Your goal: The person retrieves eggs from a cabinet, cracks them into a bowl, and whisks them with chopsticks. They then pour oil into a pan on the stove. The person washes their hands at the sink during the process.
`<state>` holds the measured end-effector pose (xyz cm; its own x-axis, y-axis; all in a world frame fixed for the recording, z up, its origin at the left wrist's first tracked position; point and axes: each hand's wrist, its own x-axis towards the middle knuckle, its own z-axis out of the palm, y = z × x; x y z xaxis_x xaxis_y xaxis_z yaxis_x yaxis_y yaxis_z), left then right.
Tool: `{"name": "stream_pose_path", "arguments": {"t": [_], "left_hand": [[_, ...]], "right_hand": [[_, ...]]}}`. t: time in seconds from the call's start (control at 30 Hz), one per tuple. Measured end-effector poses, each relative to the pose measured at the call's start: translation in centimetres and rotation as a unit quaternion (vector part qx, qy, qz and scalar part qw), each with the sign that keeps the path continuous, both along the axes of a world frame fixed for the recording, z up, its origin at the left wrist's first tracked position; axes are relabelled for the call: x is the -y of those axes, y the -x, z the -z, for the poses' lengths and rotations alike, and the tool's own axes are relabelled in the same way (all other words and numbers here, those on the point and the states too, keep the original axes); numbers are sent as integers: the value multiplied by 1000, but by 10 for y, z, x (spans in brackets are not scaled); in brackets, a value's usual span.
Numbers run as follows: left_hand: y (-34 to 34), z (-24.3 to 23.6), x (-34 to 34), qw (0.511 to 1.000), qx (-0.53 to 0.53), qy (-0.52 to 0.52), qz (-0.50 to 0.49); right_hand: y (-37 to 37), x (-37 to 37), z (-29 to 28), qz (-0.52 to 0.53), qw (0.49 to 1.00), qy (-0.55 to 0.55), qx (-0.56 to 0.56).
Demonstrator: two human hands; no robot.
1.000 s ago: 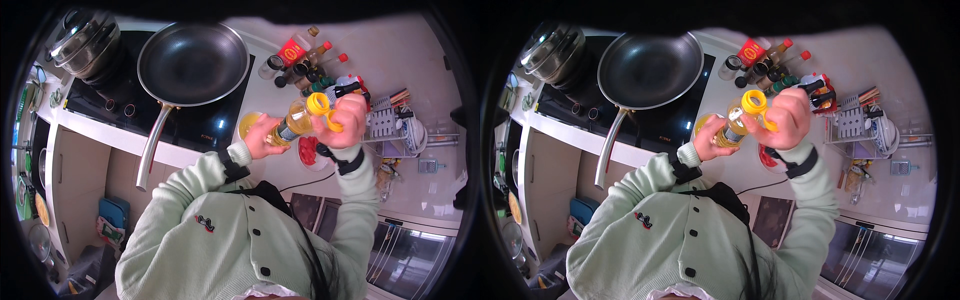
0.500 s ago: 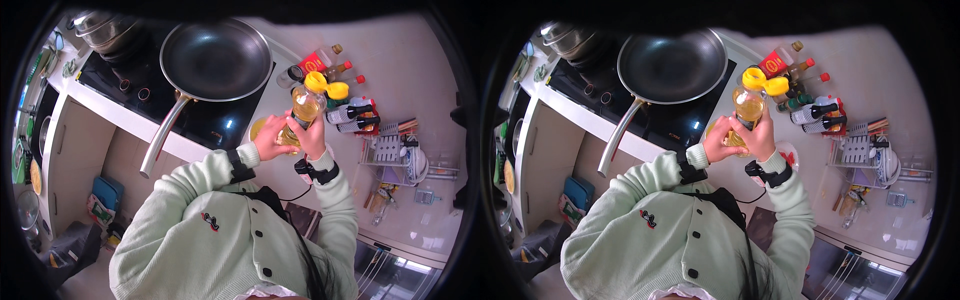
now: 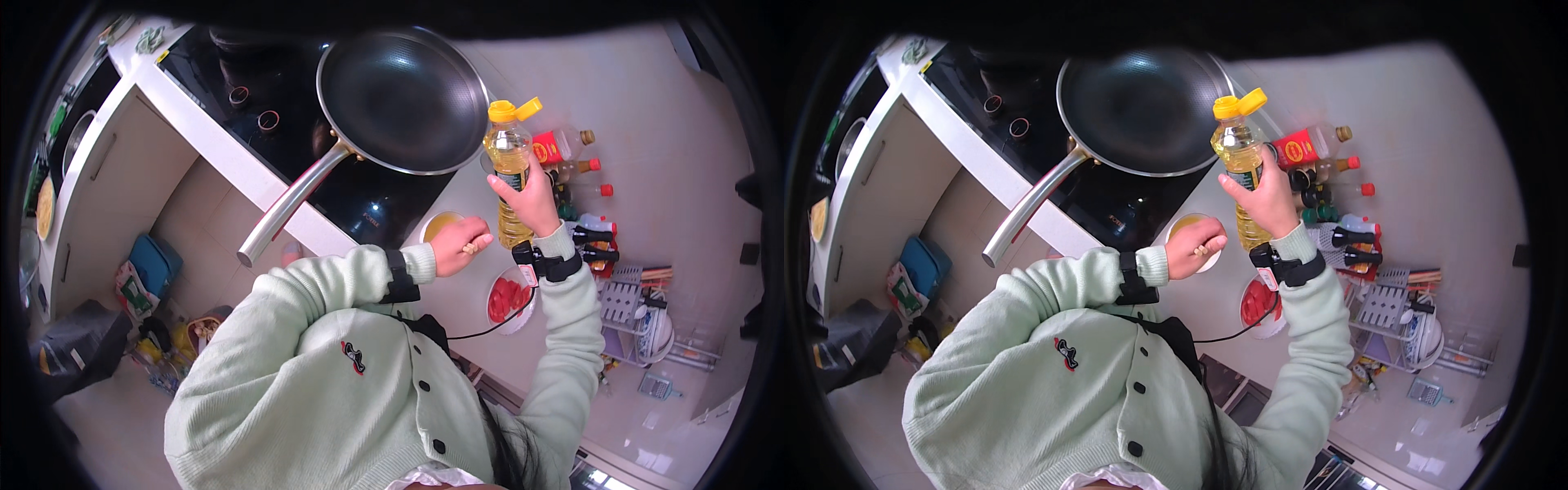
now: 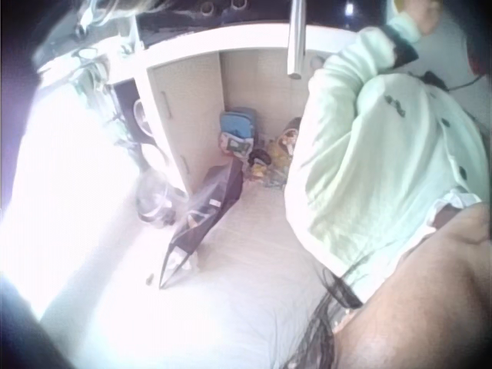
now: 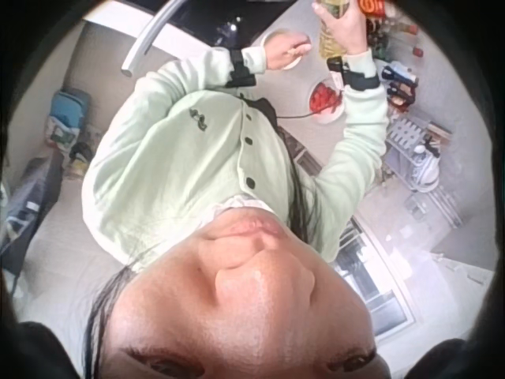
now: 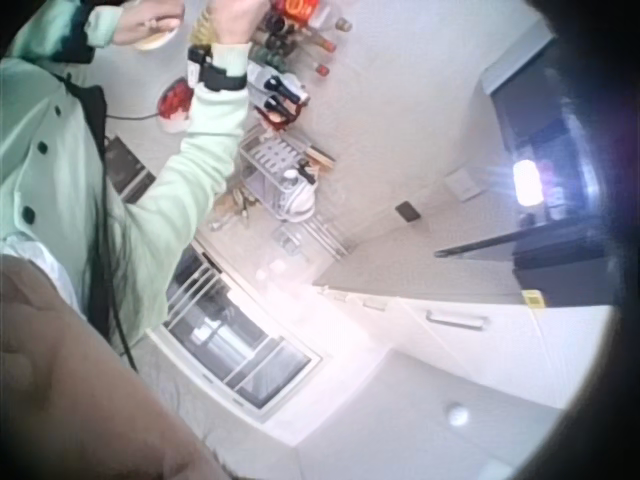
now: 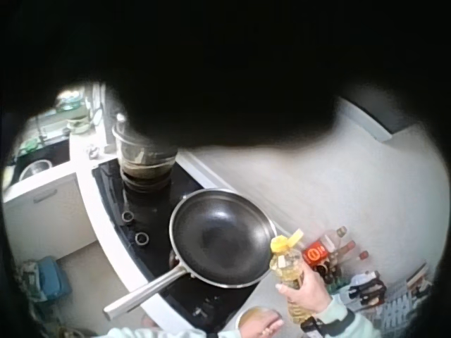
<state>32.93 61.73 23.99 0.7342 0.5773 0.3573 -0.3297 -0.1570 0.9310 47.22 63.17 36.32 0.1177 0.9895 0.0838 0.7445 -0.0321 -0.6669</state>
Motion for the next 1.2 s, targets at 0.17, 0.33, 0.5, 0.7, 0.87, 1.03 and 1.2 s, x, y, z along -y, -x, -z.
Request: {"name": "stream_pose_path", "arguments": {"t": [0.17, 0.33, 0.5, 0.7, 0.87, 1.03, 1.2], "left_hand": [[-4, 2, 7, 999, 19, -32, 10], [-5, 6, 10, 999, 23, -47, -4], [-3, 5, 9, 999, 20, -38, 1], [-2, 4, 12, 1000, 8, -26, 6], [-2, 5, 12, 1000, 8, -27, 10], [-2, 6, 10, 999, 20, -25, 6], [-2, 7, 9, 999, 23, -28, 5]], "right_hand": [[9, -14, 1, -43, 998, 17, 33], [14, -30, 5, -57, 996, 43, 61], [16, -46, 5, -74, 992, 62, 83], [18, -55, 2, -65, 987, 105, 104], [20, -66, 3, -84, 984, 93, 124], [20, -80, 4, -93, 982, 105, 129], [23, -89, 1, -96, 981, 109, 128]]}}
